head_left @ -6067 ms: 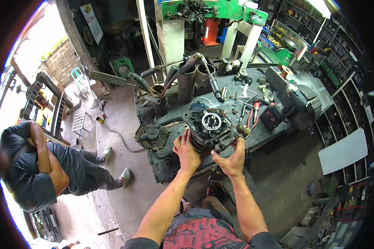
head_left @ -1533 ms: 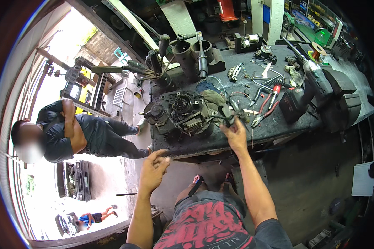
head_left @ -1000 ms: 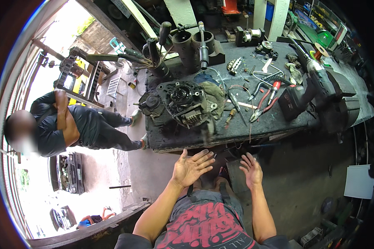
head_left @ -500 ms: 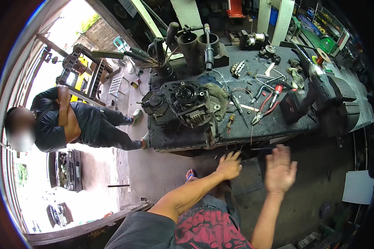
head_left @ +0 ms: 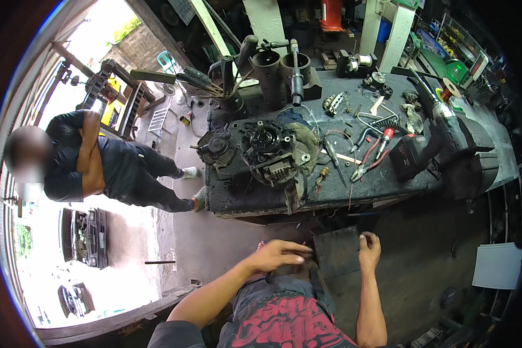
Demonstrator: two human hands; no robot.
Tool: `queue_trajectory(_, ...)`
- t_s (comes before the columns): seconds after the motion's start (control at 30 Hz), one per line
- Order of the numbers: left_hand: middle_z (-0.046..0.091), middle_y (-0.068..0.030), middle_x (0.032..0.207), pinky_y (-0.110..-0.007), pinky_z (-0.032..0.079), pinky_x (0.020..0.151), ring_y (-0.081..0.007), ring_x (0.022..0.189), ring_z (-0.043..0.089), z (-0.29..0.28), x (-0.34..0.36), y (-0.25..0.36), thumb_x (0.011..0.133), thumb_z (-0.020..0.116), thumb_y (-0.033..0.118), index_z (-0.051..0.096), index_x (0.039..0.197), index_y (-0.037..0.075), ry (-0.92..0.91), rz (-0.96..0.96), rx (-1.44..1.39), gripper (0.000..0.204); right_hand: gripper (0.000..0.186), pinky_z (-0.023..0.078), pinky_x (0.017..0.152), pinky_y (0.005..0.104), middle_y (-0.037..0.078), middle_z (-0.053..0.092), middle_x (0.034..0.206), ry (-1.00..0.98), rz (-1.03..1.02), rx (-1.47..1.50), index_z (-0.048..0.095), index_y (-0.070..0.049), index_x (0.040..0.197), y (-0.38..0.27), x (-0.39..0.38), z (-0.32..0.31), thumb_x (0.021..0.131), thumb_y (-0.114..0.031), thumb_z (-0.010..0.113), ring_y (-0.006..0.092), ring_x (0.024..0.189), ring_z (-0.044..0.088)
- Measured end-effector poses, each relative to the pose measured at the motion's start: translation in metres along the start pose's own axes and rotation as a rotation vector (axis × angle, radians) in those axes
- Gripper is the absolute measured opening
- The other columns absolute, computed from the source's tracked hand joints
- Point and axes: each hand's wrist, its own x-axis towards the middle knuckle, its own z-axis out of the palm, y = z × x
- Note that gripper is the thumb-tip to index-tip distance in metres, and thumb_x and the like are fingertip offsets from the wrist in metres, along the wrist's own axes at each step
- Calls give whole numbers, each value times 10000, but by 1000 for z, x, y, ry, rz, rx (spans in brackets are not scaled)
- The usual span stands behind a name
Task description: The person uses a cordless impact wrench to remove bolts from an engine block on a workbench, then uses a screwdriver to adjust components. They wipe parts with a rag and retrieve small hardware from a parts bin before returning to the engine.
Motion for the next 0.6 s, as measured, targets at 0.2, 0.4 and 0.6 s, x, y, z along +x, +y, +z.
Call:
queue_trajectory(0.2,746,-95,1060,-316,538,852,-163,941,664,-62,-46,12,815,870,201,706,1235,-6,1045,24,258,496,197,413,617,250,-4,590,745,-239,-194,399,680,4,949,-132,41,55,1014,-180,649,61,694,513)
queue_trajectory(0.4,631,-193,1279,-434,439,1081,-351,1236,546,-119,-4,44,637,969,300,606,1345,0,1243,381,657,850,395,430,616,306,10,587,730,-300,-322,106,679,12,930,-226,87,108,1037,-361,609,105,661,515)
queue_trajectory(0.6,455,-186,1518,-482,290,1201,-415,1465,332,-137,30,59,476,1001,271,440,1466,-20,1128,397,708,1175,297,379,574,257,-44,519,706,-582,-168,248,665,-46,978,-237,101,122,1065,-318,581,74,626,461)
